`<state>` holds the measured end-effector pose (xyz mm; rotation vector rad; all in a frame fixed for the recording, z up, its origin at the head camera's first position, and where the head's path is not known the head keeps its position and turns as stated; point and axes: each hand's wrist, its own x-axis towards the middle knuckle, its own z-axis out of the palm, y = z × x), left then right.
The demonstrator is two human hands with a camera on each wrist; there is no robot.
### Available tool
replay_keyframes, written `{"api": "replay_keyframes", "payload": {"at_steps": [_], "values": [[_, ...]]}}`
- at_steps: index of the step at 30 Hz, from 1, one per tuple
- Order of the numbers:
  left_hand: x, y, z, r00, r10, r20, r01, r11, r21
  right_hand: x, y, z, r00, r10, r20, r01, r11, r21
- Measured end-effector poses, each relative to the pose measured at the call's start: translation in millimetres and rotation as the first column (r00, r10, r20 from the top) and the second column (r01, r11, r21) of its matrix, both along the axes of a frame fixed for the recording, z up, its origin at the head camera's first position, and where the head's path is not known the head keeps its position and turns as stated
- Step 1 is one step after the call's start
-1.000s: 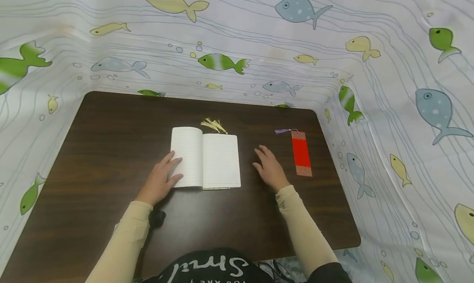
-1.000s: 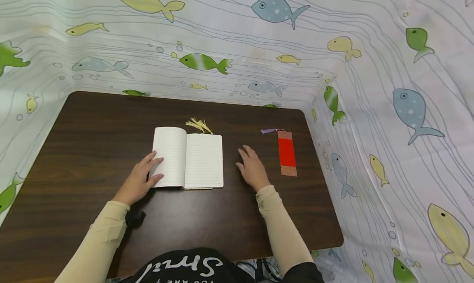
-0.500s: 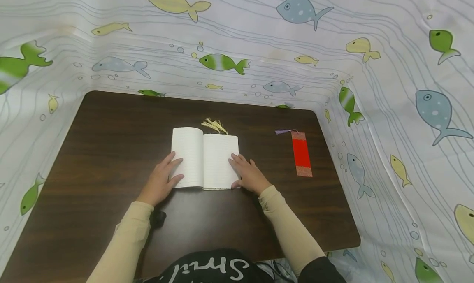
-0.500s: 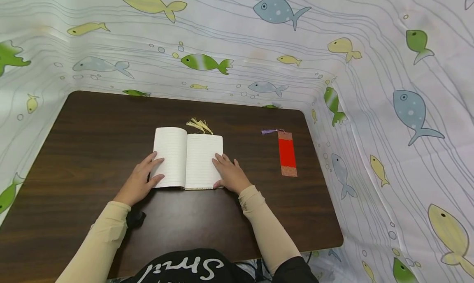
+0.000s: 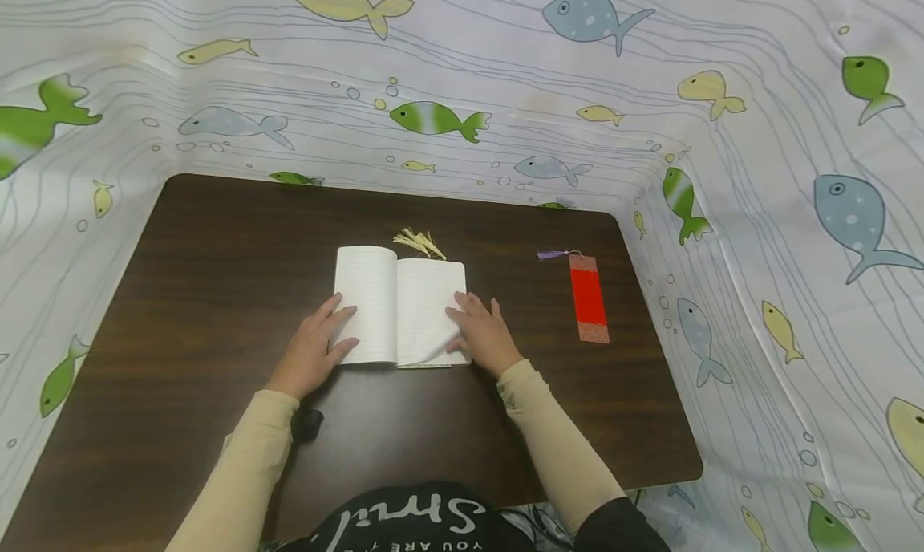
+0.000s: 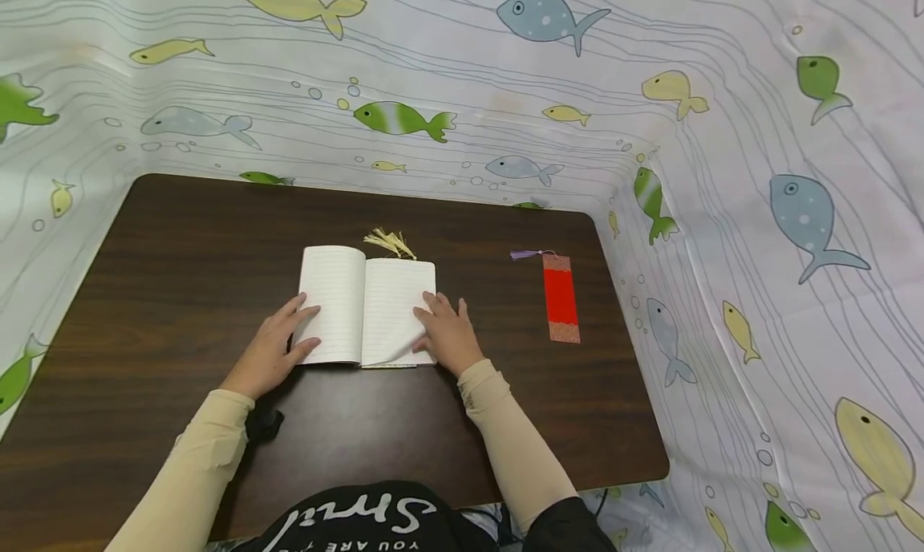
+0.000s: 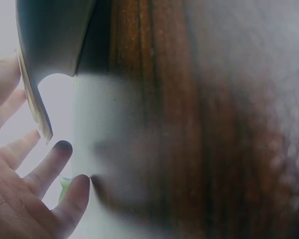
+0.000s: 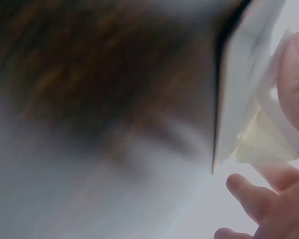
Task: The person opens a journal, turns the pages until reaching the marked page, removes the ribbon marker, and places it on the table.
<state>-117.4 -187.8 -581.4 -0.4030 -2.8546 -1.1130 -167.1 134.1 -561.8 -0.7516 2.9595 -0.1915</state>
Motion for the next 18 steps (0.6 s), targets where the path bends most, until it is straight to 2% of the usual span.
{"api": "replay_keyframes", "payload": {"at_steps": [3, 6, 11, 13, 15, 17, 18], "values": [[-0.4, -1, -0.3, 1.0, 0.002, 0.0, -0.002, 1.0, -0.006, 0.2, -4, 3.0, 0.999, -0.048, 0.013, 0.049, 0.996, -0.072], [-2.7, 2, -0.4, 1.0, -0.011, 0.009, 0.011, 1.0, -0.016, 3.0, -5, 5.6, 0.99, -0.111, 0.088, 0.127, 0.971, -0.204], [-1.8, 4, 3.7, 1.0, -0.006, 0.026, 0.006, 1.0, -0.009, 9.1, -5, 10.5, 0.971, -0.082, 0.224, 0.164, 0.911, -0.379], [-0.3, 4, 5.2, 1.0, 0.003, 0.027, -0.003, 1.0, -0.009, 11.7, -5, 12.6, 0.961, -0.065, 0.27, 0.185, 0.874, -0.45], [0.8, 3, 5.8, 1.0, 0.008, 0.023, -0.008, 1.0, -0.014, 13.5, -6, 14.2, 0.95, -0.076, 0.304, 0.233, 0.82, -0.523], [1.6, 2, 5.8, 1.0, 0.007, 0.018, -0.007, 1.0, -0.016, 15.5, -6, 15.7, 0.94, -0.106, 0.325, 0.29, 0.751, -0.593], [1.9, 2, 5.7, 1.0, 0.006, 0.014, -0.006, 1.0, -0.015, 16.0, -7, 15.9, 0.94, -0.124, 0.318, 0.303, 0.732, -0.61]]}}
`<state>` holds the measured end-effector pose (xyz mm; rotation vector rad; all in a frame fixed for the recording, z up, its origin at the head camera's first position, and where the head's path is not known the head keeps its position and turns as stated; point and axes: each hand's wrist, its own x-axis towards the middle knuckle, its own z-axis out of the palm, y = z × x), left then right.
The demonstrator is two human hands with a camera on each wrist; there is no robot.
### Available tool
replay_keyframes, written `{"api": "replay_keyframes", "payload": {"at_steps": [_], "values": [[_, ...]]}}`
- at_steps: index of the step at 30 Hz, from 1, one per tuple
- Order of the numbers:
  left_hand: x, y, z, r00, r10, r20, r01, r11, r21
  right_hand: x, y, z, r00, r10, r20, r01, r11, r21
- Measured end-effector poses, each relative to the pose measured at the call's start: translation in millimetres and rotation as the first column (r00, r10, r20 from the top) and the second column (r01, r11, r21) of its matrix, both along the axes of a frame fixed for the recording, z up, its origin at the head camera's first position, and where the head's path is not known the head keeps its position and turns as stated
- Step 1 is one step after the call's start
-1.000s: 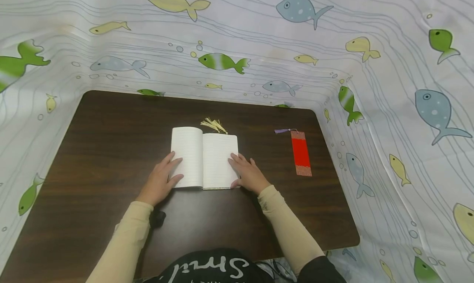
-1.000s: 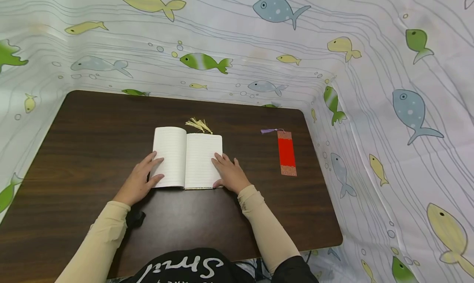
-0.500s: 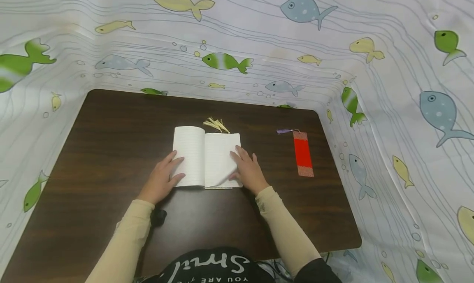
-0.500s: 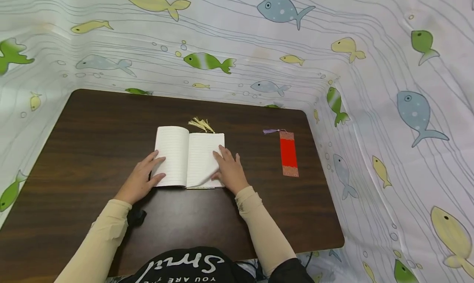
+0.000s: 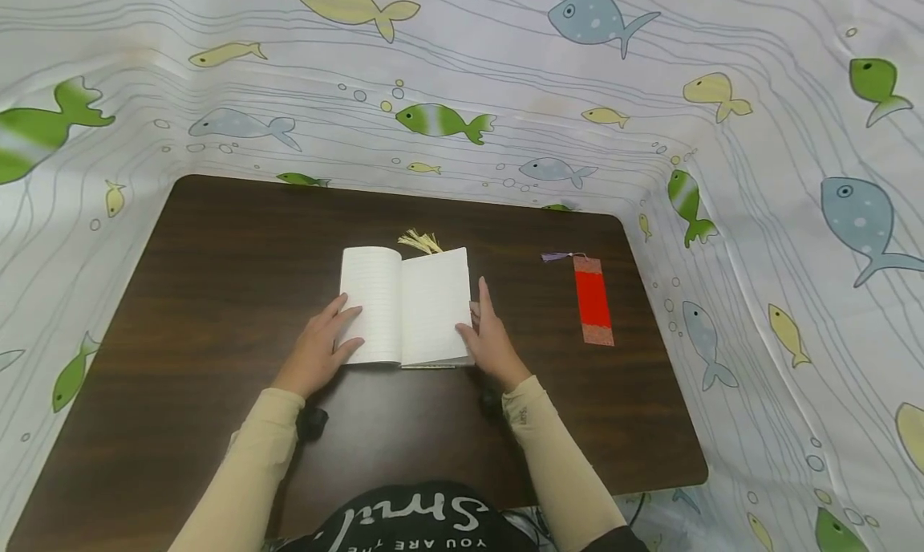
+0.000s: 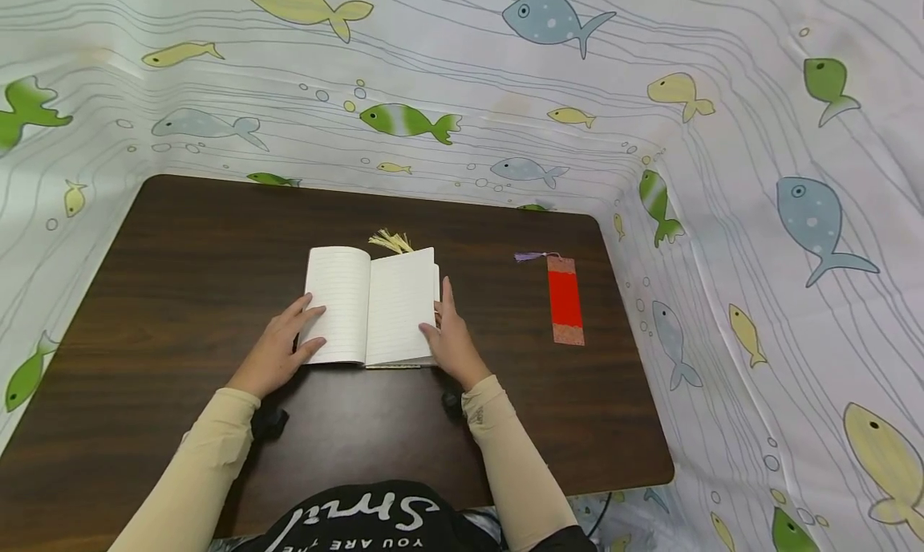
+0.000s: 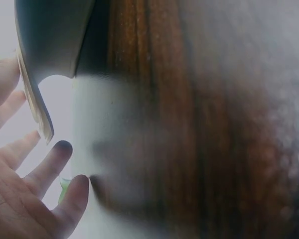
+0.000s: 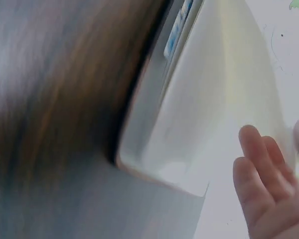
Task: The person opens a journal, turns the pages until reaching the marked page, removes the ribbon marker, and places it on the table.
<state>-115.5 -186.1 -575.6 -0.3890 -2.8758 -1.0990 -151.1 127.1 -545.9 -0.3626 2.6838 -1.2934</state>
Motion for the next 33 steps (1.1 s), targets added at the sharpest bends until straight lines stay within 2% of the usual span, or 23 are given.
{"api": "replay_keyframes", "payload": {"at_steps": [6, 11, 18, 26, 30, 33], "values": [[0.6, 0, -2.1, 1.0, -0.006, 0.002, 0.006, 1.0, 0.004, -1.5, -4, -4.1, 0.991, -0.124, -0.048, 0.123, 0.992, -0.004], [1.4, 1, -3.1, 1.0, -0.003, 0.004, 0.003, 1.0, 0.009, -4.8, -6, -7.2, 0.984, -0.176, 0.013, 0.176, 0.984, -0.028], [2.2, 1, -2.2, 1.0, -0.001, -0.004, 0.001, 1.0, 0.01, -7.6, -5, -9.4, 0.977, -0.207, 0.056, 0.208, 0.978, -0.028], [2.1, 2, -1.8, 1.0, 0.007, 0.015, -0.007, 1.0, -0.004, -6.1, -9, -11.7, 0.96, -0.28, -0.021, 0.281, 0.958, 0.062], [2.1, 2, -2.3, 1.0, 0.01, 0.012, -0.01, 1.0, -0.007, -3.1, -16, -2.6, 0.961, -0.27, -0.057, 0.27, 0.963, -0.003], [1.8, 1, -3.1, 1.0, 0.008, 0.005, -0.008, 1.0, -0.008, 0.5, -22, 3.9, 0.983, -0.181, -0.003, 0.179, 0.973, -0.146]]}}
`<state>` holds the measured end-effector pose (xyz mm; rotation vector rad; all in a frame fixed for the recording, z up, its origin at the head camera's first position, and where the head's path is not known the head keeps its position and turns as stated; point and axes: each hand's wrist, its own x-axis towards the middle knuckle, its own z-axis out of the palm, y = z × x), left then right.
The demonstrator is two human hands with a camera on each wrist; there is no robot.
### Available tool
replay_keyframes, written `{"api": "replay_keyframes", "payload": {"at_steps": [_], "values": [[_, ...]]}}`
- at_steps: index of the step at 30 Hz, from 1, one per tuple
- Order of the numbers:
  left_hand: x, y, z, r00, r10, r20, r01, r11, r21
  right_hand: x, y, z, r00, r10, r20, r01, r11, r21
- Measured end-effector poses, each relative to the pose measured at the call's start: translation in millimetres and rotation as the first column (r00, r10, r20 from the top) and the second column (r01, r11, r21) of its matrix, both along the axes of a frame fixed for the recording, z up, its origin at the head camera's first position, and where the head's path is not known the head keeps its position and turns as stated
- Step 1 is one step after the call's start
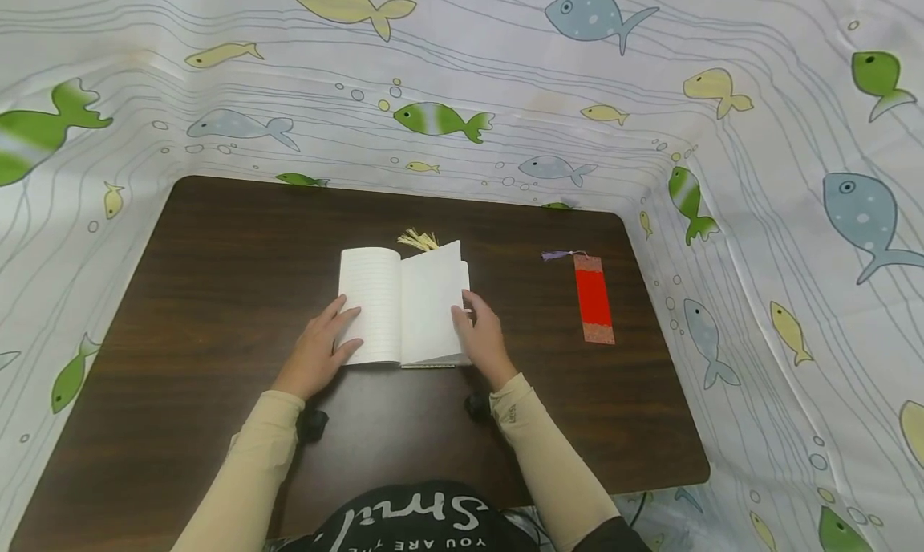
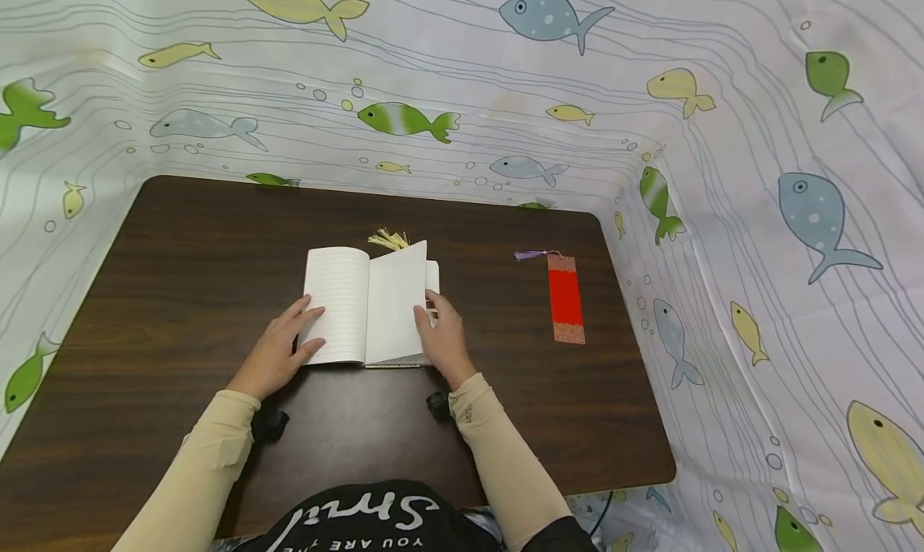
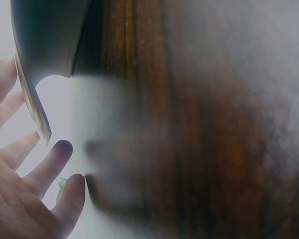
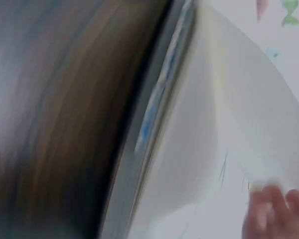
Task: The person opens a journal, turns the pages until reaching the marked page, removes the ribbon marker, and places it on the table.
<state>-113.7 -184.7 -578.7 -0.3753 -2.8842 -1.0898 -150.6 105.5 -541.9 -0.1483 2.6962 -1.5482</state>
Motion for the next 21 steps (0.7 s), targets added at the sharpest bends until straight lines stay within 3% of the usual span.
{"api": "replay_keyframes", "payload": {"at_steps": [3, 5, 7, 9, 12, 15, 17, 21], "values": [[-0.4, 0, -0.6, 1.0, 0.0, -0.002, 0.0, 1.0, 0.004, 5.2, -6, 1.8, 0.977, 0.209, 0.043, -0.202, 0.97, -0.135], [-1.0, 1, -0.8, 1.0, 0.0, -0.002, 0.0, 1.0, 0.009, 6.9, -11, -0.7, 0.927, 0.372, 0.049, -0.363, 0.922, -0.134], [-1.7, 1, -1.0, 1.0, 0.002, -0.003, -0.002, 1.0, 0.013, 9.0, -16, -4.6, 0.864, 0.501, 0.043, -0.5, 0.865, -0.044], [-2.1, 2, -1.0, 1.0, 0.003, -0.002, -0.003, 1.0, 0.012, 11.0, -22, -9.5, 0.813, 0.58, 0.051, -0.582, 0.809, 0.074], [-2.3, 2, -1.3, 1.0, 0.008, -0.002, -0.007, 0.999, 0.042, 15.3, -30, -16.2, 0.769, 0.634, 0.086, -0.632, 0.732, 0.255], [-2.3, 1, -0.4, 0.999, 0.012, 0.038, -0.017, 0.989, 0.146, 19.6, -36, -20.0, 0.754, 0.648, 0.112, -0.633, 0.668, 0.392], [-2.1, -1, 1.7, 0.995, 0.015, 0.096, -0.039, 0.968, 0.249, 21.6, -38, -20.7, 0.755, 0.646, 0.112, -0.622, 0.651, 0.435], [-1.5, -4, 7.7, 0.973, 0.022, 0.228, -0.116, 0.905, 0.409, 22.9, -40, -21.0, 0.759, 0.645, 0.089, -0.607, 0.651, 0.456]]}}
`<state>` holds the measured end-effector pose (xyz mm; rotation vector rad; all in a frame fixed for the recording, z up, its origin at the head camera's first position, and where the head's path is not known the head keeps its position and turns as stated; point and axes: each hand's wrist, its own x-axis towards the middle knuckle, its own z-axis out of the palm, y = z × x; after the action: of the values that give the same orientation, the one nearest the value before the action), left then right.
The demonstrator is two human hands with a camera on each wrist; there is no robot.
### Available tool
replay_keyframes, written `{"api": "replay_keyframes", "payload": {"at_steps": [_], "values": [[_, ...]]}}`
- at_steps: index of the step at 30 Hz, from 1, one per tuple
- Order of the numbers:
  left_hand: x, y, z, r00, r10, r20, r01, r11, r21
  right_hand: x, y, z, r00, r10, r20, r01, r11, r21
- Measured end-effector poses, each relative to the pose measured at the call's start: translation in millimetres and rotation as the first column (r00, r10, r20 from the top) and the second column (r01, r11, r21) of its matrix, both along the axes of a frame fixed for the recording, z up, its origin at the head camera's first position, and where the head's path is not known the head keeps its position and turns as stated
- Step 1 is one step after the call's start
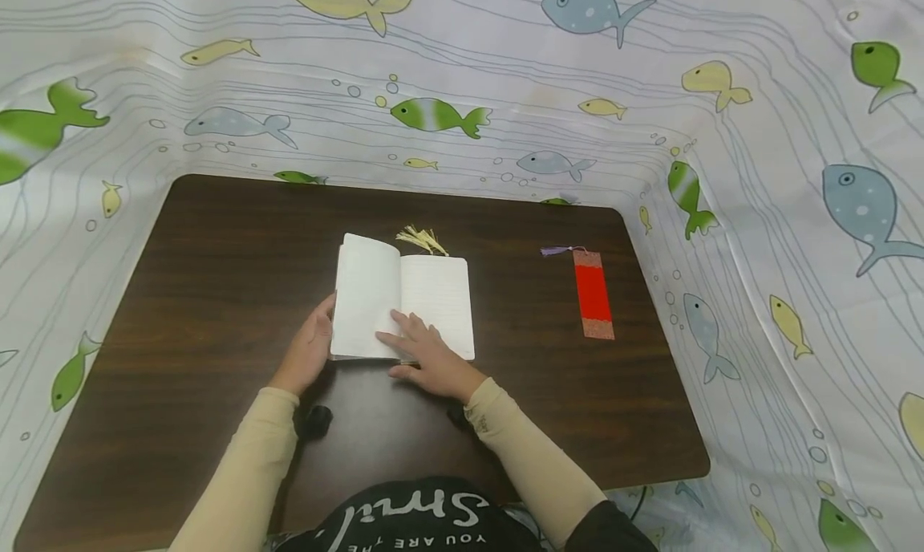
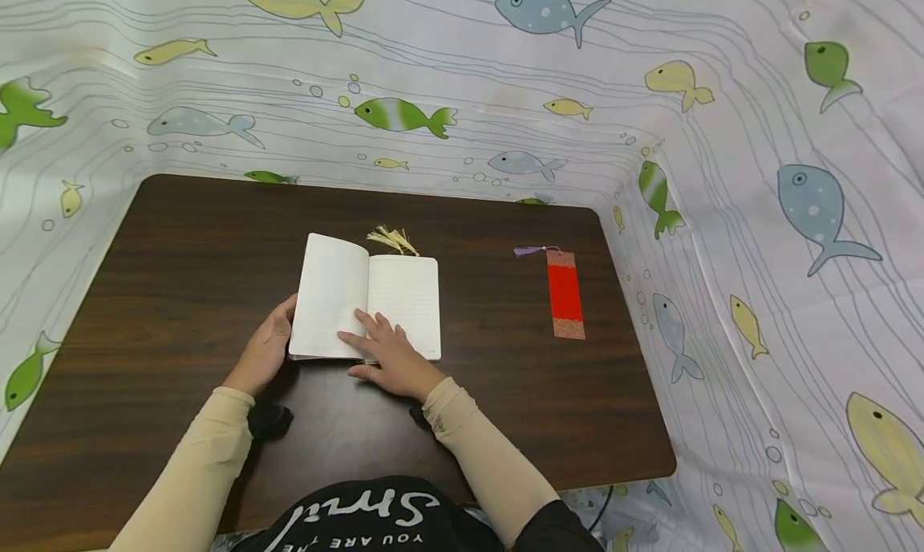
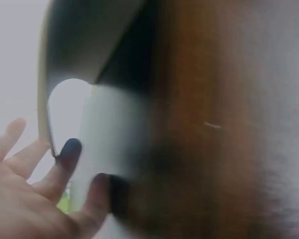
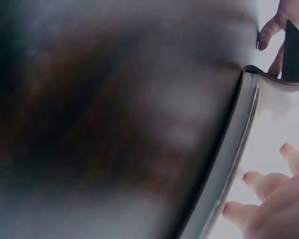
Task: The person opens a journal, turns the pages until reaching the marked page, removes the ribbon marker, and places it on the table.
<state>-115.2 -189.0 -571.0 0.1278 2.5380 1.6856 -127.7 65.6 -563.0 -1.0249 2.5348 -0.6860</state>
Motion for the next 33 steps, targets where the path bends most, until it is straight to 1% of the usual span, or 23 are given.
{"api": "replay_keyframes", "payload": {"at_steps": [1, 2, 4, 7, 8, 11, 14, 16, 19, 23, 27, 30, 33], "values": [[-0.6, 0, 0.8, 1.0, 0.008, 0.022, -0.008, 1.0, 0.012, -0.1, 0, -0.3, 1.0, 0.003, -0.005, -0.003, 1.0, -0.002], [-0.9, 0, 1.7, 0.999, 0.01, 0.038, -0.011, 1.0, 0.001, -0.3, 1, -0.8, 1.0, 0.008, -0.009, -0.008, 1.0, -0.004], [-2.3, 0, 0.9, 0.999, 0.006, 0.054, -0.004, 0.999, -0.046, -1.4, 3, -1.9, 1.0, 0.021, -0.012, -0.021, 1.0, -0.008], [-3.6, 1, -3.5, 0.999, 0.003, 0.037, 0.003, 0.988, -0.153, -5.3, 8, -2.6, 1.0, 0.023, 0.006, -0.023, 0.999, -0.026], [-3.5, 1, -5.2, 1.0, 0.0, 0.025, 0.004, 0.985, -0.173, -7.2, 11, -3.0, 1.0, 0.014, 0.017, -0.014, 0.999, -0.032], [-4.3, 2, -8.8, 1.0, -0.011, -0.023, 0.007, 0.982, -0.187, -15.9, 24, -3.8, 0.999, -0.033, 0.032, 0.034, 0.999, -0.033], [-5.6, 3, -9.2, 0.997, -0.033, -0.067, 0.019, 0.978, -0.209, -27.8, 42, -5.3, 0.995, -0.094, 0.014, 0.093, 0.994, 0.05], [-6.2, 3, -8.8, 0.995, -0.05, -0.082, 0.03, 0.972, -0.234, -35.2, 55, -7.4, 0.991, -0.131, -0.003, 0.13, 0.983, 0.127], [-6.0, 3, -9.2, 0.992, -0.07, -0.106, 0.04, 0.963, -0.266, -43.0, 72, -7.5, 0.979, -0.202, 0.014, 0.196, 0.964, 0.181], [-6.2, 4, -9.1, 0.989, -0.076, -0.127, 0.038, 0.959, -0.281, -49.2, 89, -7.0, 0.965, -0.256, 0.052, 0.245, 0.957, 0.159], [-5.9, 4, -8.2, 0.991, -0.069, -0.117, 0.032, 0.957, -0.288, -51.9, 94, -7.6, 0.965, -0.252, 0.066, 0.24, 0.959, 0.154], [-5.6, 5, -8.2, 0.991, -0.067, -0.114, 0.031, 0.956, -0.293, -52.0, 94, -7.3, 0.964, -0.261, 0.054, 0.249, 0.955, 0.161], [-5.4, 5, -9.1, 0.99, -0.07, -0.121, 0.031, 0.955, -0.296, -51.6, 92, -6.7, 0.961, -0.277, 0.021, 0.27, 0.947, 0.172]]}}
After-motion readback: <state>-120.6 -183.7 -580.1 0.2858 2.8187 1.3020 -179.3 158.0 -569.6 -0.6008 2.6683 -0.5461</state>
